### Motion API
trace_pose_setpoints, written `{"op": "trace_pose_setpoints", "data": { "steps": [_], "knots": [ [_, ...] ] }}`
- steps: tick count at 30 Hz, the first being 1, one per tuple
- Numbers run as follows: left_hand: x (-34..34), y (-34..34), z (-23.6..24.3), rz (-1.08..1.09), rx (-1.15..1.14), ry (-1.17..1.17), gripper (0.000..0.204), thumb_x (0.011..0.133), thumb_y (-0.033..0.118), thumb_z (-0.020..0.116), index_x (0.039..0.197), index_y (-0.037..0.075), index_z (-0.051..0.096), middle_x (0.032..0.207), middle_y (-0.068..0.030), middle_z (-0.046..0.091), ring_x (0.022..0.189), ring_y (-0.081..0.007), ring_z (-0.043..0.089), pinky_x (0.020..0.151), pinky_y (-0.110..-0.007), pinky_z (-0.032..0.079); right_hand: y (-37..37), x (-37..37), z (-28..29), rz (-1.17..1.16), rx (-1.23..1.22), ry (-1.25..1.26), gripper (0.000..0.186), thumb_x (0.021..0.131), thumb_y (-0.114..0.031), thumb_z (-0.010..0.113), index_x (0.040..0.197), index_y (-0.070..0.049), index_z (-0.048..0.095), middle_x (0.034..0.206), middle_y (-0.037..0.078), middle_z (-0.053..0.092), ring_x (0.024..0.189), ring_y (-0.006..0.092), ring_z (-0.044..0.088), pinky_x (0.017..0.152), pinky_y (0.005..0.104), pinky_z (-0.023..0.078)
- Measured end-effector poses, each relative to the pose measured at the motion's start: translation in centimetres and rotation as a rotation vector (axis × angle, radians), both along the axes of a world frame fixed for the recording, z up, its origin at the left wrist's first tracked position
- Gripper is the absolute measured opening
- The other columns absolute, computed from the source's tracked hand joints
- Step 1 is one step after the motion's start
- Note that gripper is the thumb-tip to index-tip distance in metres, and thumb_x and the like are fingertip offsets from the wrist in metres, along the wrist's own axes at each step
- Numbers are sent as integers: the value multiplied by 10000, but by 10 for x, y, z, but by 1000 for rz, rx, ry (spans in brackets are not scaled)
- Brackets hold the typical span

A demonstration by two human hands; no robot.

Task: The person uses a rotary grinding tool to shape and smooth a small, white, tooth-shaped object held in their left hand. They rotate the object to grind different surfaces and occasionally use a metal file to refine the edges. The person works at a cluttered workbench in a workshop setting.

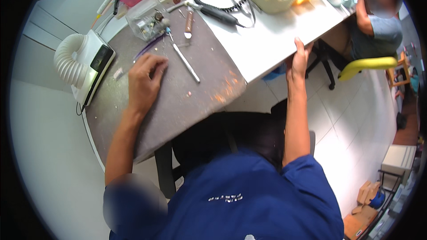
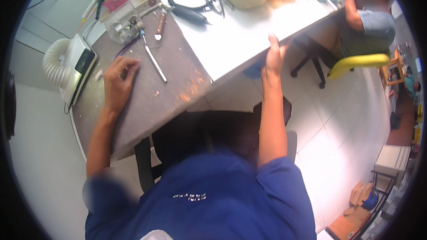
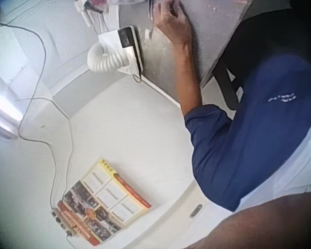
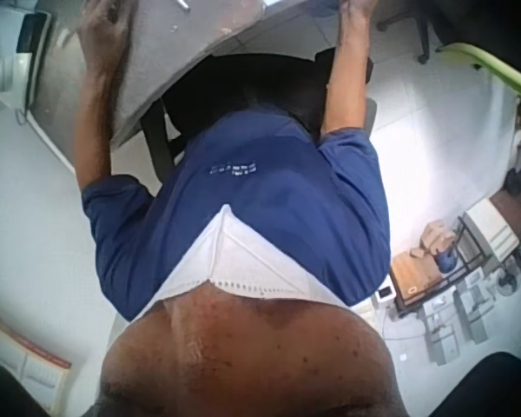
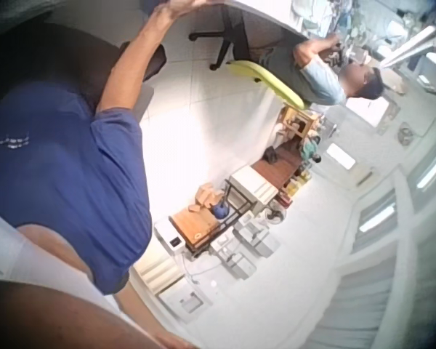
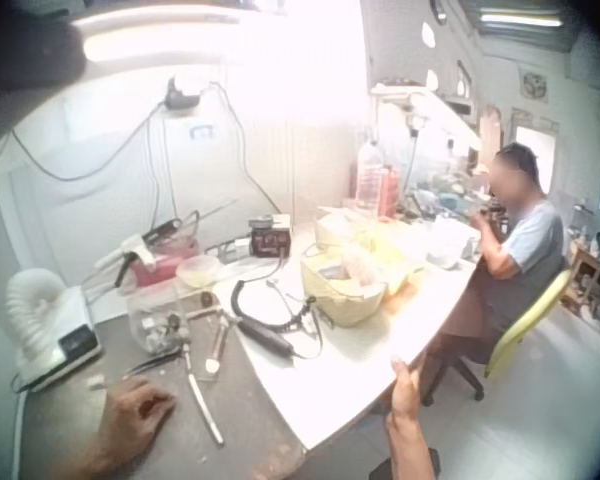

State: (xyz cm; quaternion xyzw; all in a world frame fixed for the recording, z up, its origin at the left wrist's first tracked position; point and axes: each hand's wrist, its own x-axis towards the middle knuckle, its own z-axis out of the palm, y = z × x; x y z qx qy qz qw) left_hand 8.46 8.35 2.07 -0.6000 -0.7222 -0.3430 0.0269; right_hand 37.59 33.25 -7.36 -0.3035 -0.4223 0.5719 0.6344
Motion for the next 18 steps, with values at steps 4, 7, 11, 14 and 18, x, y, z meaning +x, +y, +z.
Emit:
{"op": "trace_pose_setpoints", "data": {
  "steps": [4, 7, 11, 14, 18],
  "knots": [
    [1, 5, 0, -15, 54, -65, 96, 825, -10, 686, 919, 7, 682, 858, -93, 635, 730, -218, 621, 642, -304, 488, 4, 3, -8, -93, -59, 9, 595, 921, -118, 556, 1452, -87, 290, 1333, 102, 465, 1226, 239, 483, 1035, 390, 410],
    [-1, 3, 0, 10, 30, -91, 111, 819, -26, 682, 924, 7, 672, 867, -95, 633, 730, -225, 622, 647, -311, 492, 4, 3, -9, -75, -61, -15, 739, 928, -187, 582, 1505, 32, 176, 1434, 165, 395, 1317, 248, 399, 1126, 380, 295],
    [2, 7, 3, 49, 22, -198, 121, 816, -44, 670, 929, -4, 651, 864, -105, 625, 731, -238, 625, 660, -324, 500, 8, 9, -16, -106, -121, -74, 578, 932, -205, 562, 1447, -89, 326, 1320, 87, 469, 1208, 226, 482, 1024, 389, 411],
    [-3, 8, 4, 24, 16, -134, 143, 791, -64, 676, 915, -3, 641, 856, -111, 618, 743, -250, 627, 668, -335, 505, 5, 8, -10, -88, -153, -88, 537, 941, -231, 564, 1411, -67, 362, 1302, 88, 478, 1191, 218, 489, 1013, 383, 418],
    [-5, 2, 9, 12, 34, -55, 184, 744, -71, 705, 896, 11, 641, 852, -112, 618, 762, -260, 625, 668, -342, 504, -4, 5, 2, -43, -194, -103, 507, 949, -269, 567, 1369, -42, 395, 1298, 106, 505, 1196, 223, 512, 1024, 379, 420]
  ]
}}
